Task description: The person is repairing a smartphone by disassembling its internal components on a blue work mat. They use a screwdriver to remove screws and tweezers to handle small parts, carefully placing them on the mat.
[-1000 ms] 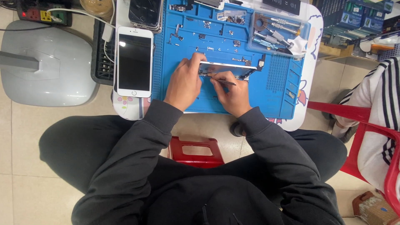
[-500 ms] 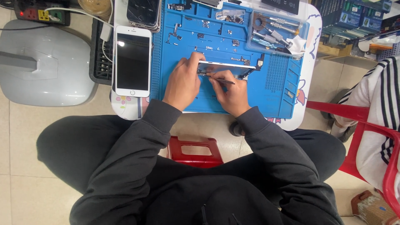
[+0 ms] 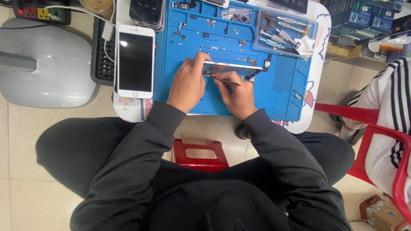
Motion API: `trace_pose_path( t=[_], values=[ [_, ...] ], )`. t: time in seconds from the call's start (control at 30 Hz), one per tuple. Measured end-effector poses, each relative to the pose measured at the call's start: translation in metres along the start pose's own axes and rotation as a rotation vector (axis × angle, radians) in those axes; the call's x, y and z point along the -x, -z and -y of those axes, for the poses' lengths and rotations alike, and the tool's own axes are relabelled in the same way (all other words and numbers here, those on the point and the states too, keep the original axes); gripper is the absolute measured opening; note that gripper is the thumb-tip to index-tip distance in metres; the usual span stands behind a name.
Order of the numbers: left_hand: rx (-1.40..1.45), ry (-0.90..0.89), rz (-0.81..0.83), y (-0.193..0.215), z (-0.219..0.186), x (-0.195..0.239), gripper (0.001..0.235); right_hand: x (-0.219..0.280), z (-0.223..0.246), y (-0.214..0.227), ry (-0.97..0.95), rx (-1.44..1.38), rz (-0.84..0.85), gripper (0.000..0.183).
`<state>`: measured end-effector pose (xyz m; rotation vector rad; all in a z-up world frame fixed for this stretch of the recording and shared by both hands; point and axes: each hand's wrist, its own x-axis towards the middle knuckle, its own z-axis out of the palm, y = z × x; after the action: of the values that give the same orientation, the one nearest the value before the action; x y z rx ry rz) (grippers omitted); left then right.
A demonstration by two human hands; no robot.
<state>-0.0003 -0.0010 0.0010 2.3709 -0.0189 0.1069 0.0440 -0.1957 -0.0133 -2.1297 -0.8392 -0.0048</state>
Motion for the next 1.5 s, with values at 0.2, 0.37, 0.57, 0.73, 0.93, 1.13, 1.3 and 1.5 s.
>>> trace_pose_path(
  t=[0.2, 0.37, 0.57, 0.73, 0.93, 1.13, 1.3, 1.5],
  values=[
    [0.01, -0.011, -0.001, 0.0, 0.001, 0.0, 0.054, 0.0, -0.001, 0.001, 0.001, 0.004, 0.005, 0.009],
    [0.011, -0.007, 0.003, 0.0, 0.001, 0.0, 0.054, 0.001, -0.004, 0.0, 0.003, 0.011, 0.005, 0.009],
    [0.01, -0.007, 0.008, -0.001, 0.002, 0.0, 0.054, 0.001, -0.003, 0.0, 0.0, -0.007, 0.005, 0.01],
    [0.004, -0.008, 0.005, 0.001, 0.001, 0.001, 0.054, 0.003, -0.007, -0.001, -0.001, -0.009, 0.008, 0.011],
    [0.0, -0.011, -0.003, 0.001, 0.0, 0.001, 0.053, 0.002, -0.004, 0.0, 0.0, -0.007, -0.001, 0.011],
    [0.02, -0.072, 0.007, -0.002, 0.0, -0.003, 0.05, -0.01, 0.021, 0.02, -0.009, 0.023, -0.049, 0.011],
    [0.009, 0.019, 0.024, 0.0, 0.0, -0.002, 0.049, 0.004, 0.04, 0.058, 0.052, -0.007, -0.063, 0.012],
    [-0.005, 0.152, 0.06, 0.006, -0.017, -0.002, 0.045, 0.049, 0.057, 0.105, -0.07, -0.033, -0.277, 0.009]
  ],
)
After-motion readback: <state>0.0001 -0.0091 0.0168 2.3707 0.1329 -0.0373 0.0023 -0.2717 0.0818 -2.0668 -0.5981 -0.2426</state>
